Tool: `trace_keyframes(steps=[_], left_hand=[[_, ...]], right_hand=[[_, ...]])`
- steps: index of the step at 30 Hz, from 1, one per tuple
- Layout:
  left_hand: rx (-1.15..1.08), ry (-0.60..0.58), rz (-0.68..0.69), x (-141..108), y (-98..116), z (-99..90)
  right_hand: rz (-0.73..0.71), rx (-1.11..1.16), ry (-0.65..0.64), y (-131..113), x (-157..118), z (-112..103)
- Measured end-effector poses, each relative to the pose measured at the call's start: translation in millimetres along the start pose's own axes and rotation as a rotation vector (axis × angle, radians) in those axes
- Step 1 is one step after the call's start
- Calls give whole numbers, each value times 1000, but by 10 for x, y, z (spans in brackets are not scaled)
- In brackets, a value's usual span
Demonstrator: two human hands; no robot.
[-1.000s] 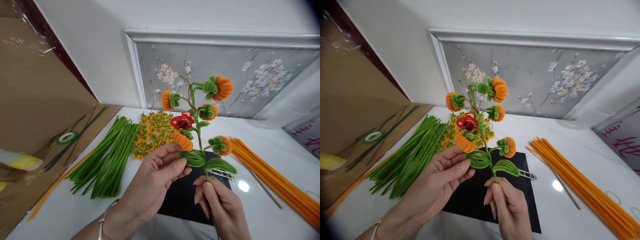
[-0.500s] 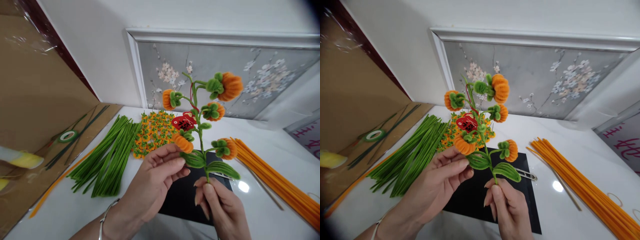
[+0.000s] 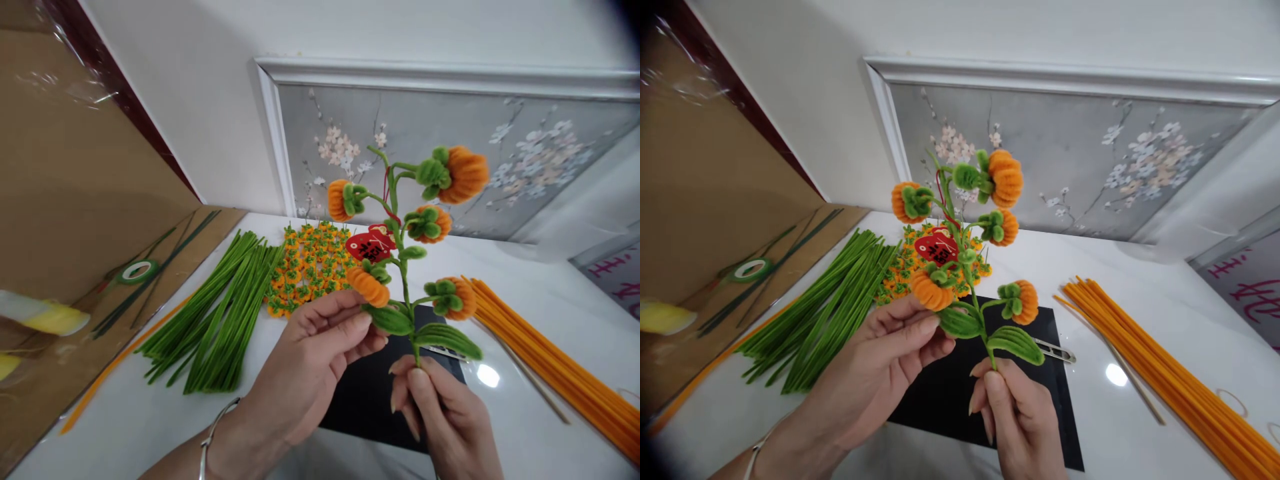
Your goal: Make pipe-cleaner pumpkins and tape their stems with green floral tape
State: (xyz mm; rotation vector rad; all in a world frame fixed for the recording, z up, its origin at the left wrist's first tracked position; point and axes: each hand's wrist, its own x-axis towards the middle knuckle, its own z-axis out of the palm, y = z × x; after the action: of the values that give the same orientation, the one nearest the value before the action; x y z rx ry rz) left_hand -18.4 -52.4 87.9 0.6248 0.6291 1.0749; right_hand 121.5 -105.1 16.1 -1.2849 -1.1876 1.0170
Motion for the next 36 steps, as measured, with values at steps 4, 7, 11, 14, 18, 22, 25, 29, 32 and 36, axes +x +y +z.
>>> trace_keyframes(steps=[4, 7, 11, 14, 18, 22, 25, 29, 32, 36], left_hand=[[67, 10, 18, -4, 8, 7], [141, 32, 59, -12, 17, 23], [226, 43, 123, -24, 16, 28], [259, 34, 133, -29, 11, 16], [245, 52, 142, -29, 6, 23], [160, 80, 129, -13, 6, 42], [131, 81, 93, -3, 1, 19], [208, 40, 83, 5, -7, -51], [319, 34, 126, 23, -8, -88], [355, 54, 149, 63, -9, -97]], right_hand=[[-2, 10, -3, 11, 2, 1], [-4, 16, 8, 15, 0, 7], [-3, 25, 12, 13, -3, 11], [14, 38, 8, 15, -5, 9], [27, 63, -8, 24, -10, 7], [20, 87, -12, 24, -19, 12], [19, 85, 0, 22, -21, 17], [15, 67, 12, 20, -16, 13], [24, 64, 1, 16, -14, 9], [42, 67, -7, 7, -15, 8]])
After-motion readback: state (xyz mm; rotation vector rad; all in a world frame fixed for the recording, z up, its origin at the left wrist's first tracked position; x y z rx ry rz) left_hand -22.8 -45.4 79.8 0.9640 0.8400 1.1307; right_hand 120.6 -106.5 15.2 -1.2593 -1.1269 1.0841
